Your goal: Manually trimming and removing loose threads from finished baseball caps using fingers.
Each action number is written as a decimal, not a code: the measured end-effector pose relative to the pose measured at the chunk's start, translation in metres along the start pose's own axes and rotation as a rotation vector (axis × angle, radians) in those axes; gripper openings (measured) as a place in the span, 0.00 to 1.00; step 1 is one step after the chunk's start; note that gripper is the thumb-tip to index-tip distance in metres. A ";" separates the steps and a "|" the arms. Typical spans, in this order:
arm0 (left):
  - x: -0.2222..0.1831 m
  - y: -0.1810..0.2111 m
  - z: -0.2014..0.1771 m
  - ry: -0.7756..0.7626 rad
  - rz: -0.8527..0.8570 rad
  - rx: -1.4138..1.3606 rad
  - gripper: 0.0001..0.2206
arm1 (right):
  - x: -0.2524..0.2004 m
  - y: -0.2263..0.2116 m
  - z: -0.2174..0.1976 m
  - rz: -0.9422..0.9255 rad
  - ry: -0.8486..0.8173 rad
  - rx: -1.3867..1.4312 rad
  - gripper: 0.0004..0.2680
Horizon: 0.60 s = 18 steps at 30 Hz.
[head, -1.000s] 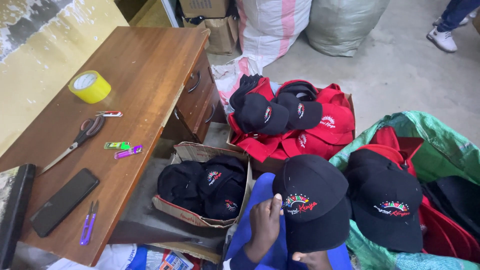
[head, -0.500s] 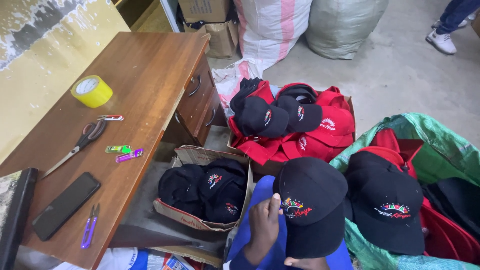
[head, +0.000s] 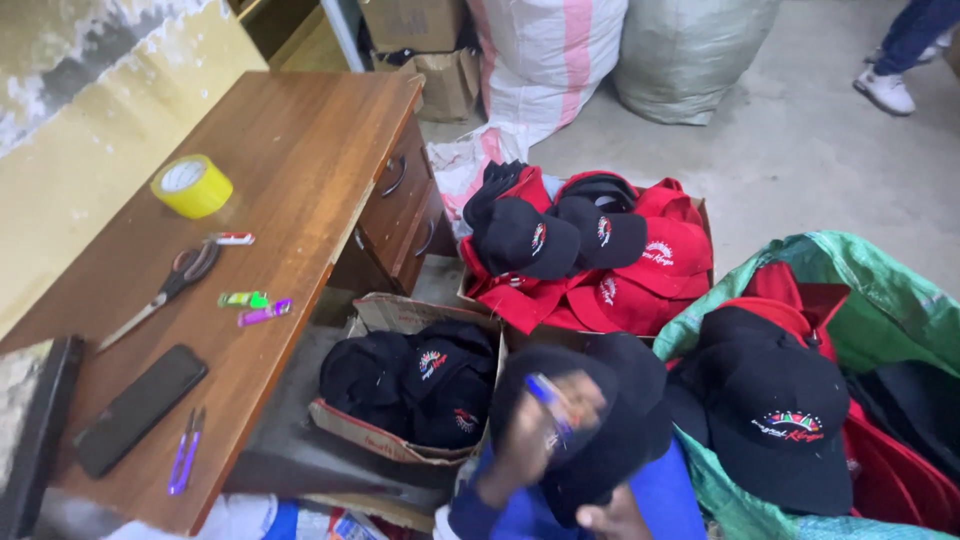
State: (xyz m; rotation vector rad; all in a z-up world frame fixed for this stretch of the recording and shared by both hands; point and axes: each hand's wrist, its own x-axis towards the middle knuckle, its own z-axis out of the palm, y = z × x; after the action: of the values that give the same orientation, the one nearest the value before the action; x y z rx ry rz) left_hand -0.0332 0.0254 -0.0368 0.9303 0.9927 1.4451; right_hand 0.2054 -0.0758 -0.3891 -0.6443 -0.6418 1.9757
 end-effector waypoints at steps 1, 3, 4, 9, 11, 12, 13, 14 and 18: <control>0.012 0.003 -0.008 0.121 0.187 0.076 0.15 | 0.030 -0.016 0.006 0.008 -0.007 0.010 0.45; 0.029 0.009 -0.029 0.225 0.387 0.160 0.14 | 0.078 -0.031 0.012 -0.006 -0.022 0.027 0.45; 0.032 0.014 -0.039 0.344 0.320 0.283 0.17 | 0.096 -0.030 0.010 -0.052 -0.042 0.052 0.41; 0.034 -0.062 -0.113 0.216 -0.123 0.169 0.17 | 0.087 -0.033 -0.046 -0.099 -0.117 0.128 0.29; 0.021 -0.073 -0.135 0.165 -0.286 -0.425 0.15 | 0.096 -0.036 -0.073 -0.005 0.022 -0.042 0.27; 0.026 -0.084 -0.155 0.188 -0.277 -0.427 0.15 | 0.112 -0.072 -0.019 0.015 0.008 -0.043 0.27; 0.024 -0.097 -0.175 0.398 -0.139 -0.406 0.14 | 0.110 -0.103 0.049 0.055 0.146 -0.097 0.24; 0.022 -0.110 -0.195 0.607 0.001 -0.377 0.13 | 0.101 -0.138 0.127 0.097 0.284 -0.154 0.21; 0.025 -0.167 -0.306 0.940 0.183 -0.280 0.13 | 0.100 -0.138 0.113 0.154 0.232 -0.243 0.15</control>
State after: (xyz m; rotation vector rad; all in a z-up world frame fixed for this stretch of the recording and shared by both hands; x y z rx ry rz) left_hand -0.2655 0.0337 -0.2979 0.0887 1.3273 2.1779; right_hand 0.1715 0.0526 -0.2336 -1.0827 -0.7116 1.9389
